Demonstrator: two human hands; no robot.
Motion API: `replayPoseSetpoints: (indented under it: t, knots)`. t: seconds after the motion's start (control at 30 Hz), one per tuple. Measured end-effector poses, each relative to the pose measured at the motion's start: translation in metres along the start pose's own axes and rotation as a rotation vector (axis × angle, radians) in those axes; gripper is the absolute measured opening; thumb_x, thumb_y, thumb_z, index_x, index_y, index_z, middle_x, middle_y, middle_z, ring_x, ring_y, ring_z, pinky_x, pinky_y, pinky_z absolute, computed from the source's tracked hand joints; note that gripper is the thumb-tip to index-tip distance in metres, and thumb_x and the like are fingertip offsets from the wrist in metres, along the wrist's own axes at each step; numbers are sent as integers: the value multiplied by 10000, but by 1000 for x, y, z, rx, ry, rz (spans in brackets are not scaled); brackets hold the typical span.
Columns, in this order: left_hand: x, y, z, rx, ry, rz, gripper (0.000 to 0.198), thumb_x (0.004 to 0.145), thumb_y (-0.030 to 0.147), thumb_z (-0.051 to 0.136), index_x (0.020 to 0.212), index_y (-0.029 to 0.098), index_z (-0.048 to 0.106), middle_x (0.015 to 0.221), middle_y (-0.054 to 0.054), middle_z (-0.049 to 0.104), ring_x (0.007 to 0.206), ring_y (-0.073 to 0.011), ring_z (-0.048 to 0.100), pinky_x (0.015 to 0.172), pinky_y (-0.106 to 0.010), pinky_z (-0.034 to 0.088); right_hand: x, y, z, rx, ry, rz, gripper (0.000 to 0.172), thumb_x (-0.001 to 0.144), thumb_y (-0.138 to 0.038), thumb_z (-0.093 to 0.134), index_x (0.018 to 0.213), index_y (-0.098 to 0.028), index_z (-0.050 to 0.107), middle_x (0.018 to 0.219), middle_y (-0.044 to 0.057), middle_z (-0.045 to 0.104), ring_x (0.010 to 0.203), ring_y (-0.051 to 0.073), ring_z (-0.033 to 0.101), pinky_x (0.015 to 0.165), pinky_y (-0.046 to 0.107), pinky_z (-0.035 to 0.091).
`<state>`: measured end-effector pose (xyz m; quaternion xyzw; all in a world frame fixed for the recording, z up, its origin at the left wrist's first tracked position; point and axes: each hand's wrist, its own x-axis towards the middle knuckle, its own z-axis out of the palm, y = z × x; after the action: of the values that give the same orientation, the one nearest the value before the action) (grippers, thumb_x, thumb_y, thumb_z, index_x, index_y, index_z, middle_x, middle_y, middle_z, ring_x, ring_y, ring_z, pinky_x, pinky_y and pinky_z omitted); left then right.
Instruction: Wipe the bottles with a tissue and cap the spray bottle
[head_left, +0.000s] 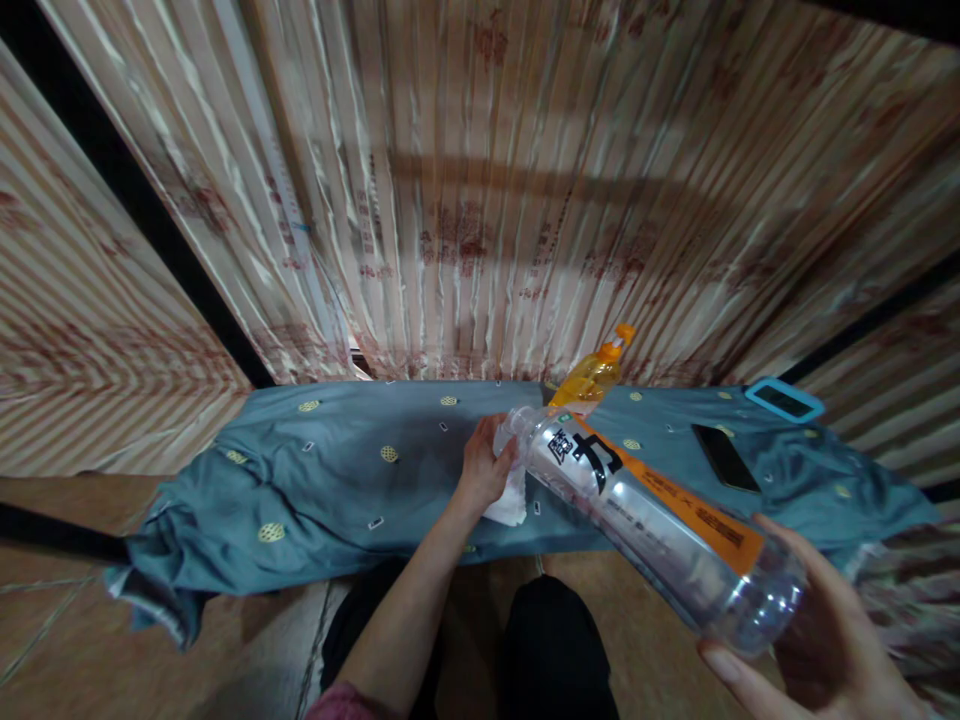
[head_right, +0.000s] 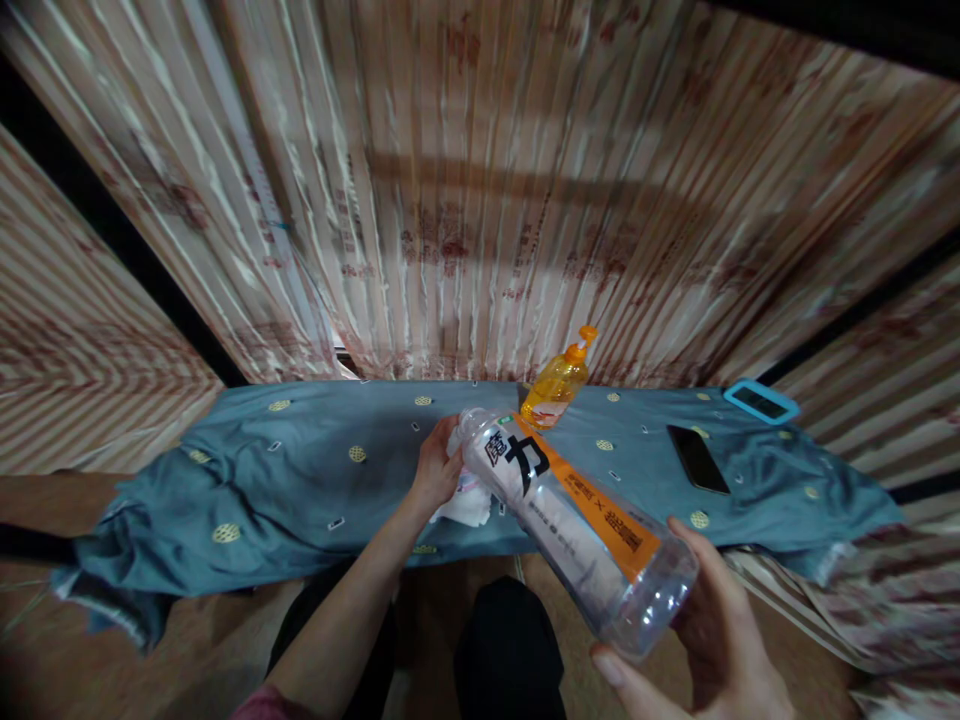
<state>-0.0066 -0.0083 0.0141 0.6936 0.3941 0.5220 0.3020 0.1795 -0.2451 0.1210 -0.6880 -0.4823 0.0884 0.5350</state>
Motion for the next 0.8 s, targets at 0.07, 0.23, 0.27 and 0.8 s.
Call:
replayPoseSetpoints:
  t: [0.07, 0.23, 0.27, 0.8]
  knots:
    - [0, 0, 0, -3, 0, 4, 506, 991, 602, 475, 1150, 173, 692, 1120, -147, 754, 1084, -312, 711, 979, -450, 556, 0, 0, 0, 16, 10, 1, 907, 775, -597, 829, 1551, -257, 506, 1511, 104, 605, 1260, 252, 692, 1017, 231, 549]
    - [1, 2, 0, 9, -6, -21, 462, 989, 584, 499, 1114, 187, 699, 1113, -134, 757, 1072, -303, 706, 974, -438, 554, 0, 0, 2, 53, 10, 17, 874, 777, -574, 833, 1524, -239, 527, 1489, 100, 615, 1252, 232, 694, 1025, 211, 532]
    - [1, 2, 0, 10, -4, -24, 456, 987, 583, 501, 1109, 190, 698, 1114, -133, 757, 1073, -303, 705, 974, -437, 552, 0, 0, 2, 56, 10, 11, 866, 777, -563, 836, 1519, -237, 531, 1488, 97, 615, 1250, 226, 695, 1023, 205, 530]
    - [1, 2, -1, -5, -7, -7, 470, 984, 585, 499, 1133, 187, 700, 1122, -140, 761, 1090, -308, 712, 983, -444, 553, 0, 2, 0, 25, 5, -5, 878, 760, -547, 852, 1525, -265, 528, 1513, 83, 598, 1233, 220, 701, 995, 191, 539]
